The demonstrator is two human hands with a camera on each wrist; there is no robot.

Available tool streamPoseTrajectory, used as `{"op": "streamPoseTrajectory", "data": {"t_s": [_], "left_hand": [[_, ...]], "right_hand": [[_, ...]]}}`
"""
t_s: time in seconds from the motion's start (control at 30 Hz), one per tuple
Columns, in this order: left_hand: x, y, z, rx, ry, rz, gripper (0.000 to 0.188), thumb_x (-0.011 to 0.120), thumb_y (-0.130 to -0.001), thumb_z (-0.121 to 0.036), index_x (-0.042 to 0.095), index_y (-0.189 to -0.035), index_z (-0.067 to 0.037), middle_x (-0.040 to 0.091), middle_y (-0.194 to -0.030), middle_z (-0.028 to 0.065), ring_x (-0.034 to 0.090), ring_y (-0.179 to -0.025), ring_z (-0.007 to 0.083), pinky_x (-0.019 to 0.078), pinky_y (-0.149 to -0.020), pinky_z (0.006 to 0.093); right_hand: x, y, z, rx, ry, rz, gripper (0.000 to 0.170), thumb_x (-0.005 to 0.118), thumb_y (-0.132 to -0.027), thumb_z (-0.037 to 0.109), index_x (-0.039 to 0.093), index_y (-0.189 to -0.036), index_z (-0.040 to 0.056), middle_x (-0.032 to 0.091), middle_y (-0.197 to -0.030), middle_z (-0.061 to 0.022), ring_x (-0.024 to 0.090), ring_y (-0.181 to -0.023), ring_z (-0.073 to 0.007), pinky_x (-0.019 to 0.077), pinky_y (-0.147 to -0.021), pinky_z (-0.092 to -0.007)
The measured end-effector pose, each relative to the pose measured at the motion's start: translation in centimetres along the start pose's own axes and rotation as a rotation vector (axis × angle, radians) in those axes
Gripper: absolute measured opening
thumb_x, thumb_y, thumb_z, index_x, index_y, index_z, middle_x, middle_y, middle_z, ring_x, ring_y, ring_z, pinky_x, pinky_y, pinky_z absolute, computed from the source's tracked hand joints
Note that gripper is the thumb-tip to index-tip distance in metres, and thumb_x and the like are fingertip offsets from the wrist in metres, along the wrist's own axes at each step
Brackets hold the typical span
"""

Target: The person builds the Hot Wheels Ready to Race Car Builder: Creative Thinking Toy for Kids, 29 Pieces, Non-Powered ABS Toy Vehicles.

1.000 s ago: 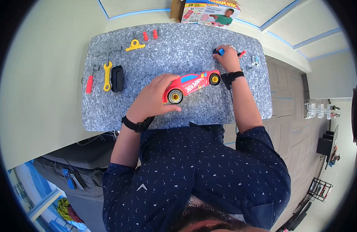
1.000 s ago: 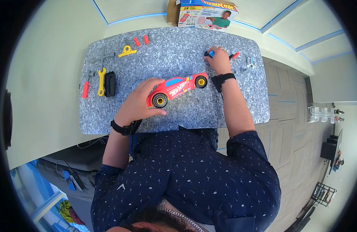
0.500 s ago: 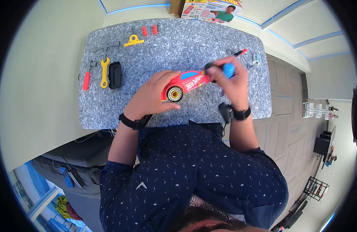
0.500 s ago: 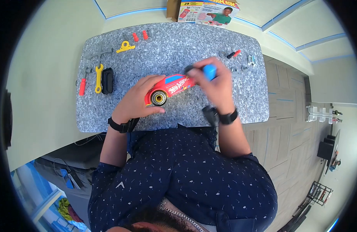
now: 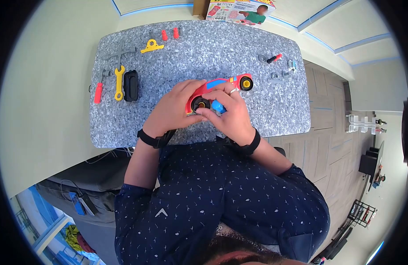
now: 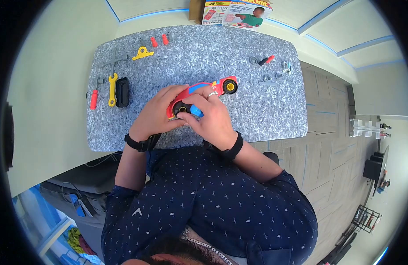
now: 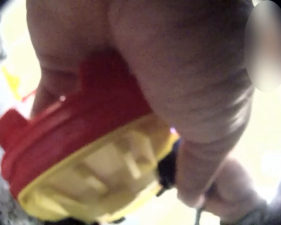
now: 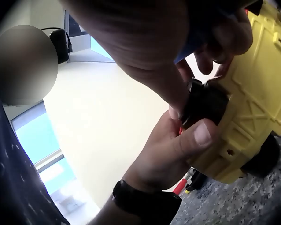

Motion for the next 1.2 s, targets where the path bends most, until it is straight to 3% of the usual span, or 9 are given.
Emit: {"op": "streamPoseTrajectory", "data": {"t_s": [0.27,0.47,0.57,0.77,0.87,0.9,1.03,1.1,1.2], "left_hand": [[0.1,0.0,-0.3,0.035,-0.028,-0.002,0.098,0.099,-0.080,-0.042,0.056,-0.162,-0.009,0.065,-0.152,0.0168,0.064,-0.139,0.0410,0.0555,-0.115,0.0512],[0.1,0.1,-0.2,-0.015,-0.008,-0.002,0.094,0.099,-0.080,-0.034,0.058,-0.162,-0.011,0.065,-0.153,0.0171,0.064,-0.141,0.0414,0.0554,-0.116,0.0504],[0.2,0.2,-0.4,0.017,-0.027,-0.019,0.094,0.099,-0.080,-0.034,0.058,-0.162,-0.010,0.065,-0.153,0.0183,0.064,-0.140,0.0423,0.0550,-0.117,0.0504],[0.4,0.1,0.3,0.007,-0.001,-0.026,0.096,0.100,-0.080,-0.035,0.058,-0.161,-0.009,0.064,-0.155,0.0209,0.063,-0.143,0.0432,0.0529,-0.120,0.0509],[0.2,0.1,-0.1,0.003,-0.022,-0.009,0.099,0.102,-0.077,-0.037,0.058,-0.161,-0.009,0.064,-0.156,0.0197,0.062,-0.145,0.0427,0.0526,-0.121,0.0511],[0.1,0.0,-0.2,-0.007,-0.036,0.000,0.100,0.102,-0.075,-0.036,0.058,-0.161,-0.010,0.064,-0.156,0.0192,0.062,-0.145,0.0425,0.0526,-0.121,0.0511],[0.3,0.2,-0.3,-0.044,-0.037,0.012,0.103,0.105,-0.071,-0.030,0.059,-0.161,-0.011,0.064,-0.156,0.0170,0.061,-0.146,0.0414,0.0530,-0.121,0.0508],[0.2,0.0,-0.3,-0.046,-0.029,0.008,0.104,0.105,-0.069,-0.027,0.059,-0.161,-0.011,0.064,-0.156,0.0163,0.061,-0.146,0.0410,0.0532,-0.121,0.0506],[0.3,0.0,-0.4,-0.046,-0.027,0.016,0.104,0.105,-0.068,-0.024,0.058,-0.161,-0.012,0.064,-0.156,0.0160,0.061,-0.145,0.0407,0.0535,-0.120,0.0504]], "right_hand": [[-0.1,0.4,0.2,0.008,0.153,0.124,0.032,0.093,-0.091,0.025,0.081,-0.118,0.0122,0.070,-0.119,-0.0071,0.077,-0.096,-0.0277,0.0638,-0.079,-0.0432],[1.1,1.9,-0.3,-0.027,0.077,-0.017,0.038,0.096,-0.090,0.020,0.083,-0.124,0.0095,0.070,-0.121,-0.0096,0.075,-0.092,-0.0281,0.0628,-0.079,-0.0390],[0.9,1.8,-0.8,-0.061,0.044,0.016,0.034,0.092,-0.094,0.025,0.082,-0.125,0.0118,0.069,-0.120,-0.0062,0.078,-0.091,-0.0266,0.0651,-0.080,-0.0419],[0.1,1.1,-0.6,-0.057,-0.014,0.092,0.043,0.094,-0.092,0.022,0.081,-0.132,0.0097,0.070,-0.129,-0.0101,0.077,-0.100,-0.0298,0.0642,-0.087,-0.0421],[-1.9,0.8,-0.8,-0.055,-0.172,-0.014,0.051,0.095,-0.090,0.019,0.078,-0.137,0.0076,0.072,-0.130,-0.0135,0.075,-0.108,-0.0325,0.0620,-0.094,-0.0435],[-3.8,0.5,-0.7,-0.028,-0.108,-0.074,0.051,0.095,-0.090,0.016,0.077,-0.137,0.0059,0.074,-0.127,-0.0157,0.074,-0.111,-0.0338,0.0596,-0.096,-0.0428],[-10.6,-0.2,-7.4,0.190,0.130,-0.441,0.040,0.089,-0.096,0.015,0.078,-0.133,0.0063,0.076,-0.127,-0.0171,0.073,-0.114,-0.0369,0.0573,-0.096,-0.0428],[-12.8,-0.9,-11.2,0.205,0.378,-0.380,0.043,0.088,-0.097,0.018,0.077,-0.138,0.0076,0.074,-0.134,-0.0219,0.072,-0.118,-0.0406,0.0580,-0.099,-0.0466],[-13.0,0.0,-19.7,0.371,0.501,-0.179,0.050,0.088,-0.096,0.020,0.076,-0.144,0.0092,0.071,-0.141,-0.0267,0.071,-0.123,-0.0439,0.0587,-0.105,-0.0494]]}}
Point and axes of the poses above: each hand's wrist, its own y-axis away from the middle knuckle, its own x-axis out of the palm, z = x × y, the point moved 5 cm from there along -y, towards the middle knuckle
